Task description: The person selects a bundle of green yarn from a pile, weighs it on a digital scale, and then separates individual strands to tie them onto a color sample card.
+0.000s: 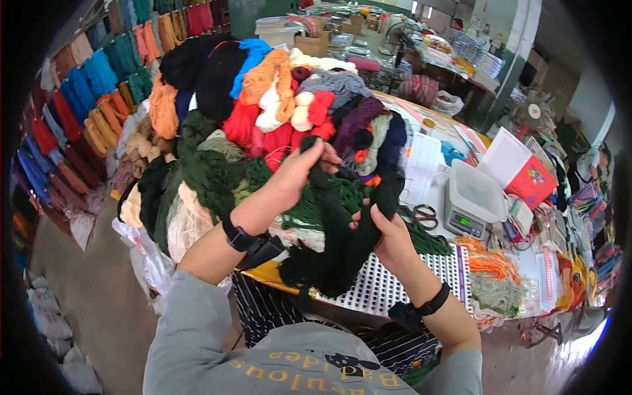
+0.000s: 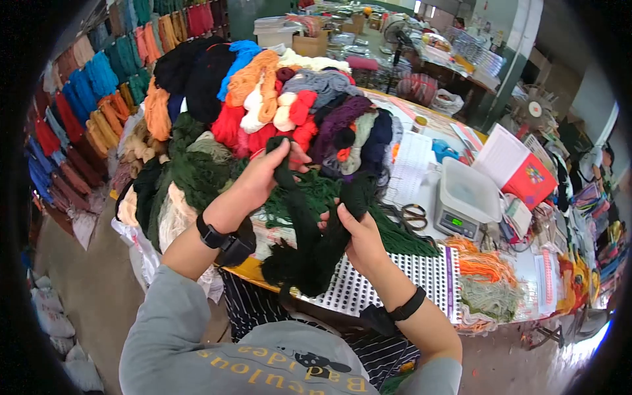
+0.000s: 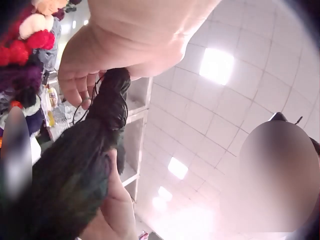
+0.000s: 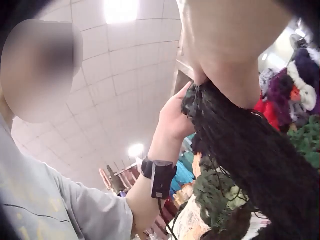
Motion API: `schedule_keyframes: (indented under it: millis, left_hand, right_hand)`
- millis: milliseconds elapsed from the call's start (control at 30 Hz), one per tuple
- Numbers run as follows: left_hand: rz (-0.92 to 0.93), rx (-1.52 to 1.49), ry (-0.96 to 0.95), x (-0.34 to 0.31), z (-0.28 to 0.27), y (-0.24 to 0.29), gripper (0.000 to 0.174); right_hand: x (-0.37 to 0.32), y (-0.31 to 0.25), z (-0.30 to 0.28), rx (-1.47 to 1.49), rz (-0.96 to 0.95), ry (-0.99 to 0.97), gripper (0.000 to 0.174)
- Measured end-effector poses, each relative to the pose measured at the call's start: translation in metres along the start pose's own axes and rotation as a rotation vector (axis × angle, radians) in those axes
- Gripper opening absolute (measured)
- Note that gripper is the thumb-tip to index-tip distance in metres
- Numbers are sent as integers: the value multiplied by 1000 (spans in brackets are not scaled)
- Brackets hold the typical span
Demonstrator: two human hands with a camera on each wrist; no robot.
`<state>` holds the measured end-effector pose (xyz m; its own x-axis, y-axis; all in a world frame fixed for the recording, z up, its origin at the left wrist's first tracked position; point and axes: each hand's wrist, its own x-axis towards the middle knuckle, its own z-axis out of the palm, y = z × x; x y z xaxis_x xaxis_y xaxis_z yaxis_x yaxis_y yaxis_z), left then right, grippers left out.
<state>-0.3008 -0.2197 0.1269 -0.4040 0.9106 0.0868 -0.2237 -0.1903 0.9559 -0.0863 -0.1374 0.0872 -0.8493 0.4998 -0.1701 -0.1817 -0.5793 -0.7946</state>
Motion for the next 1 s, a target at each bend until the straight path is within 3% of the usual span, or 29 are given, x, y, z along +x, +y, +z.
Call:
schedule_keyframes:
  millis: [33, 133, 267, 300, 333, 367, 400, 467, 500, 533, 600, 700, 767, 833, 1000]
  left_hand:
    - [-54, -108, -17, 1, -5, -2, 30]
    - [-106, -236, -43, 1, -2, -15, 31]
    - [-80, 240, -146, -14, 25, -37, 35]
    - [9, 348, -174, -22, 38, -40, 38]
    - [97, 456, -203, -28, 48, -43, 43]
    - [355, 569, -225, -21, 44, -64, 46]
    - [614, 679, -244, -18, 47, -71, 50]
    - [600, 623, -220, -23, 46, -79, 45]
    - [358, 562, -199, -29, 48, -72, 43]
    - [118, 496, -177, -32, 48, -68, 42]
    - [102, 493, -132, -35, 47, -67, 40]
    - [122, 535, -84, -37, 48, -70, 35]
    - [151, 583, -90, -40, 52, -73, 33]
    - [315, 712, -86, -43, 57, -75, 27]
    - [354, 715, -129, -53, 62, -75, 23]
  right_hand:
    - [-3, -1, -6, -10, -37, 42, 29]
    - [-8, -1, -24, -34, -67, 61, 30]
    - [-9, 3, -23, -117, -128, 54, 26]
    - [-8, 5, -26, -119, -121, 49, 26]
    - [-7, 8, -31, -422, -185, 60, 24]
    - [-7, 11, -34, -726, -248, 70, 23]
    - [-9, 11, -34, -728, -243, 66, 23]
    - [-14, 9, -31, -942, -314, 98, 23]
    - [-16, 5, -37, -1030, -195, 87, 30]
    - [-16, 7, -40, -1030, -194, 84, 30]
    - [-18, 13, -43, -749, -336, 82, 40]
    - [-31, -3, -31, -875, -455, 94, 49]
    - [-32, -7, -27, -939, -437, 60, 49]
    - [-34, -10, -22, -1065, -469, 45, 46]
    - [-29, -3, -37, -959, -347, 70, 37]
